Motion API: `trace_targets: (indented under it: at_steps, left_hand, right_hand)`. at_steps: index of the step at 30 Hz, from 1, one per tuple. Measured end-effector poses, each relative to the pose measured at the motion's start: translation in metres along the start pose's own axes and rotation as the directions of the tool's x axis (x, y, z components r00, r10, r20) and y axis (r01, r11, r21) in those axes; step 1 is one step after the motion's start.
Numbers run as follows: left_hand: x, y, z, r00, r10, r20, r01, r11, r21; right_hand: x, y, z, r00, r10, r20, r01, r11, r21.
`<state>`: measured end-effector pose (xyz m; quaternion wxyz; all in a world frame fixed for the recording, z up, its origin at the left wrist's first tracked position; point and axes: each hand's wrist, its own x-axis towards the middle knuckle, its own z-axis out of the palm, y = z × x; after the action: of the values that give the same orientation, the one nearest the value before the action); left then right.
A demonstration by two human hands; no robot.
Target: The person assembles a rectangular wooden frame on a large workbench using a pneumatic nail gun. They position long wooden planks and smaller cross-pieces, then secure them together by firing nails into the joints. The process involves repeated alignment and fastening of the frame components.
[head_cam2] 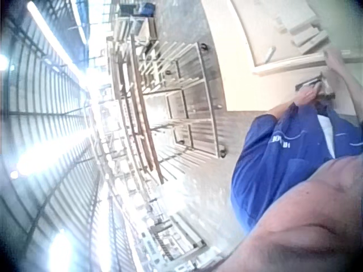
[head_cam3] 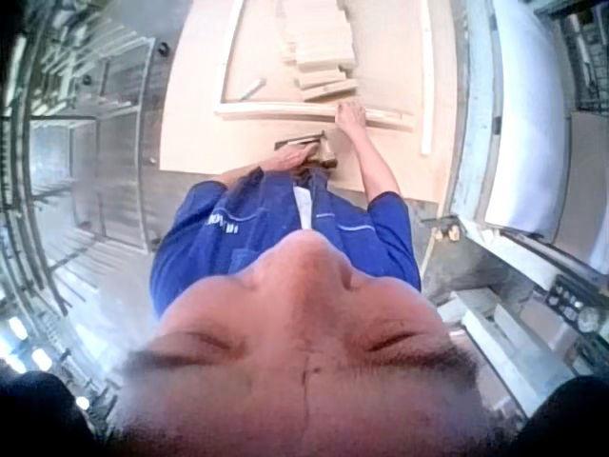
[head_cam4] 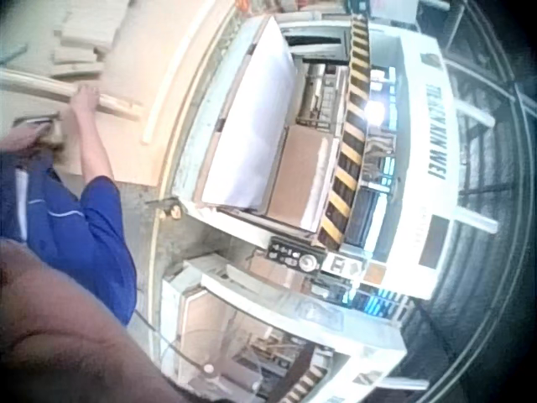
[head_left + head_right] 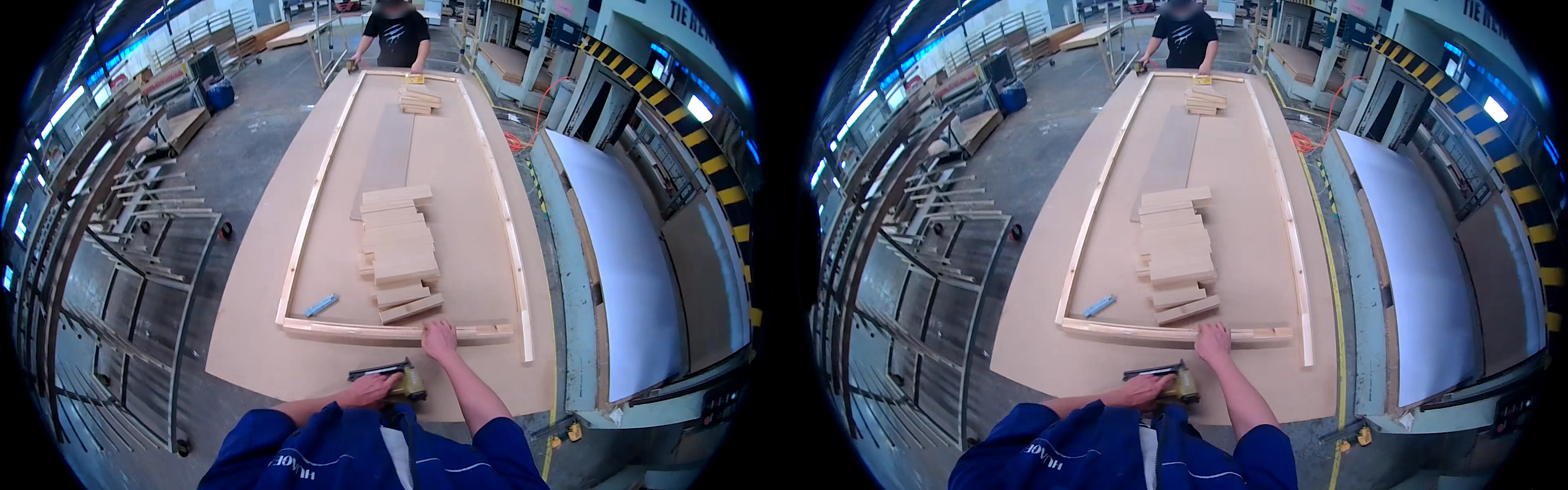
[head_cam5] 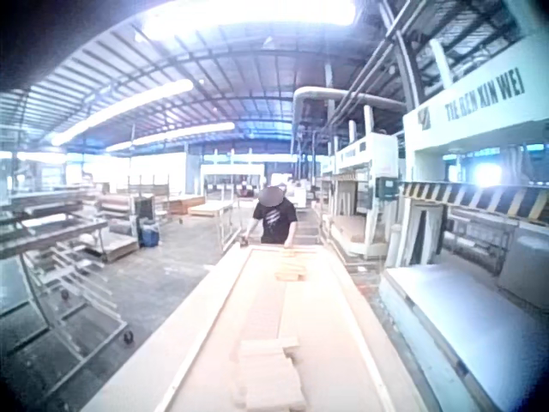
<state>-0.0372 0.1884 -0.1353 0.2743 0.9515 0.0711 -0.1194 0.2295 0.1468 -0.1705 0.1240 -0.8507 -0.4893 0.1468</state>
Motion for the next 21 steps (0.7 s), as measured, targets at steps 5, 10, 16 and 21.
trace_targets:
  at_steps: [5, 10, 16, 21]
  left_hand:
    - [-0.097, -0.032, -0.035, 0.923, -0.385, -0.010, 0.384, 0.923, -0.006]
    - [-0.208, -0.090, -0.029, 0.709, -0.695, -0.121, 0.683, 0.719, -0.126]
    - [-0.301, -0.185, 0.007, 0.289, -0.921, -0.261, 0.856, 0.370, -0.360]
    - [-0.311, -0.244, -0.015, 0.239, -0.866, -0.438, 0.902, 0.365, -0.230]
  right_hand:
    - [0.032, -0.029, -0.010, 0.972, 0.097, 0.212, -0.082, 0.993, -0.081]
    - [0.045, -0.053, -0.004, 0.946, 0.256, 0.199, -0.259, 0.966, -0.012]
    - [0.055, -0.070, 0.011, 0.910, 0.348, 0.227, -0.361, 0.933, 0.017]
    - [0.064, -0.102, 0.027, 0.875, 0.424, 0.234, -0.421, 0.905, -0.063]
